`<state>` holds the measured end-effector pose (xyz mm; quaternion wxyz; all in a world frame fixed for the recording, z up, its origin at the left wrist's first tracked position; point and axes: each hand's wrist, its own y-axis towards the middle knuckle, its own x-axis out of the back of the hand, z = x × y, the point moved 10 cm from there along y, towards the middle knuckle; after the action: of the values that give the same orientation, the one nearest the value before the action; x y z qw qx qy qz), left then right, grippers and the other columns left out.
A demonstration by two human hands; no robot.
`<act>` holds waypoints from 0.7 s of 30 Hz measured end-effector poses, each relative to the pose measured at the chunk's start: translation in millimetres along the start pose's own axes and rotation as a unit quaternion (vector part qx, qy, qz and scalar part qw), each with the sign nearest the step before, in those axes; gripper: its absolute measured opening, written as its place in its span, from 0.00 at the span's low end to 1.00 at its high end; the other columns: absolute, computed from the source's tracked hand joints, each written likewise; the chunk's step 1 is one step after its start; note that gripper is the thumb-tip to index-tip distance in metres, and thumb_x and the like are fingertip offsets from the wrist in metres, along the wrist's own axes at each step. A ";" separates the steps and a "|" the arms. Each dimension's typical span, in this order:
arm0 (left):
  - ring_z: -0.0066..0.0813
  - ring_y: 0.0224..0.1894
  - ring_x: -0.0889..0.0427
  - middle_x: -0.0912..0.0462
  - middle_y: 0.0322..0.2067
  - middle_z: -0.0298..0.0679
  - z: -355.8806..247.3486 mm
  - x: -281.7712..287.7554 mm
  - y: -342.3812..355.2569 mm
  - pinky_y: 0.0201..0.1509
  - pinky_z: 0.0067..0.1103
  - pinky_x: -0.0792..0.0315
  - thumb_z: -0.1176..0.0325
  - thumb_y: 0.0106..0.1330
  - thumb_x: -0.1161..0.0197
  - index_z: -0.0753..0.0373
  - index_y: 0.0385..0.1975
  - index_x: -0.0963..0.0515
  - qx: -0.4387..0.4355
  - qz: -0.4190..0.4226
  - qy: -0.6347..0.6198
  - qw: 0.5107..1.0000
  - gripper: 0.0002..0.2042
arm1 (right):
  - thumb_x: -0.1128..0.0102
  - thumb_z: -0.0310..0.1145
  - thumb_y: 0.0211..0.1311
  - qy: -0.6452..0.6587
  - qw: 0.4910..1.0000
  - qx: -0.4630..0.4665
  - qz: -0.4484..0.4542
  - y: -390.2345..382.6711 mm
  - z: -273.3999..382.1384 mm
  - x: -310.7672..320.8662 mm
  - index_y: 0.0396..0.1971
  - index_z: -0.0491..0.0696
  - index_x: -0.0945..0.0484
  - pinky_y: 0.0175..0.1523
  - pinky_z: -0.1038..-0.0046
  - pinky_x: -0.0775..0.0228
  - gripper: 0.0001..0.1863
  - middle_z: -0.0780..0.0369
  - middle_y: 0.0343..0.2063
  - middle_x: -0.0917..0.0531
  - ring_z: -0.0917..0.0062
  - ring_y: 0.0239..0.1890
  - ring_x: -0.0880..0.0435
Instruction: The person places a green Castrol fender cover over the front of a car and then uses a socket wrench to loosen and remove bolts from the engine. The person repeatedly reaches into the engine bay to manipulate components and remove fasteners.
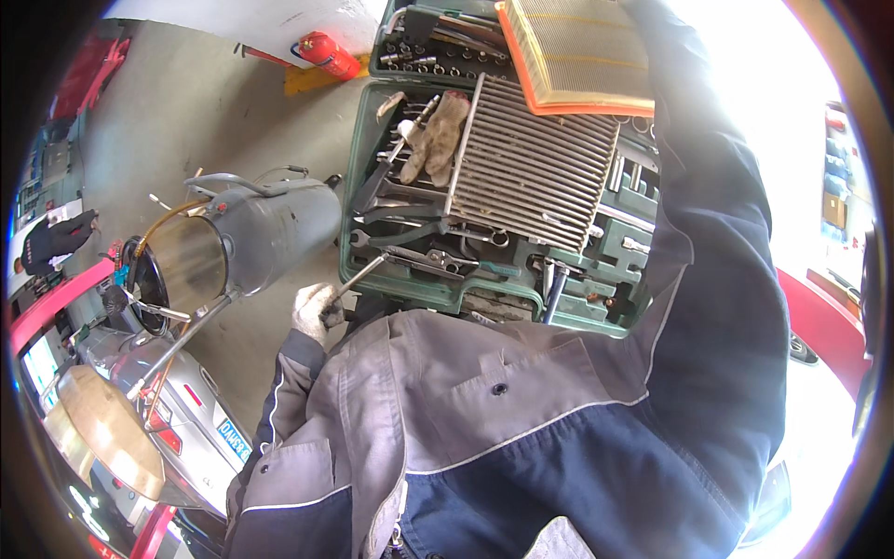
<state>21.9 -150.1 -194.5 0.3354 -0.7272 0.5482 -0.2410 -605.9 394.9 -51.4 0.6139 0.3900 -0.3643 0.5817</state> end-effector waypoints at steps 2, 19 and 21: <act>0.24 0.17 0.30 0.24 0.20 0.37 1.9 -0.9 2.9 0.23 0.23 0.40 0.60 0.77 0.38 0.65 0.28 0.21 -0.003 0.013 -0.002 1.000 0.16 | 0.34 0.54 0.65 0.163 0.986 0.003 -0.034 -13.0 -24.3 20.1 0.56 0.48 0.14 0.55 0.60 0.24 0.28 0.54 0.49 0.12 0.59 0.51 0.15; 0.31 0.17 0.27 0.21 0.24 0.42 10.2 -6.5 28.2 0.23 0.29 0.32 0.63 0.76 0.35 0.66 0.34 0.21 -0.011 0.013 -0.058 0.998 0.12 | 0.56 0.72 0.73 0.697 0.650 -0.281 0.113 -430.6 -121.2 22.0 0.33 0.43 0.16 0.31 0.62 0.32 0.41 0.53 0.27 0.16 0.60 0.25 0.20; 0.31 0.17 0.27 0.21 0.24 0.42 11.9 -1.8 27.7 0.23 0.29 0.31 0.62 0.77 0.35 0.66 0.33 0.21 0.003 -0.020 -0.067 0.998 0.13 | 0.60 0.68 0.77 0.740 0.597 -0.295 0.094 -442.9 -110.7 8.3 0.33 0.44 0.17 0.29 0.62 0.34 0.40 0.54 0.26 0.16 0.59 0.24 0.21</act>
<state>12.3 -150.6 -223.2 0.3688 -0.7514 0.5093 -0.2002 -164.0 489.9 -115.9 0.6968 -0.4132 0.0286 0.5857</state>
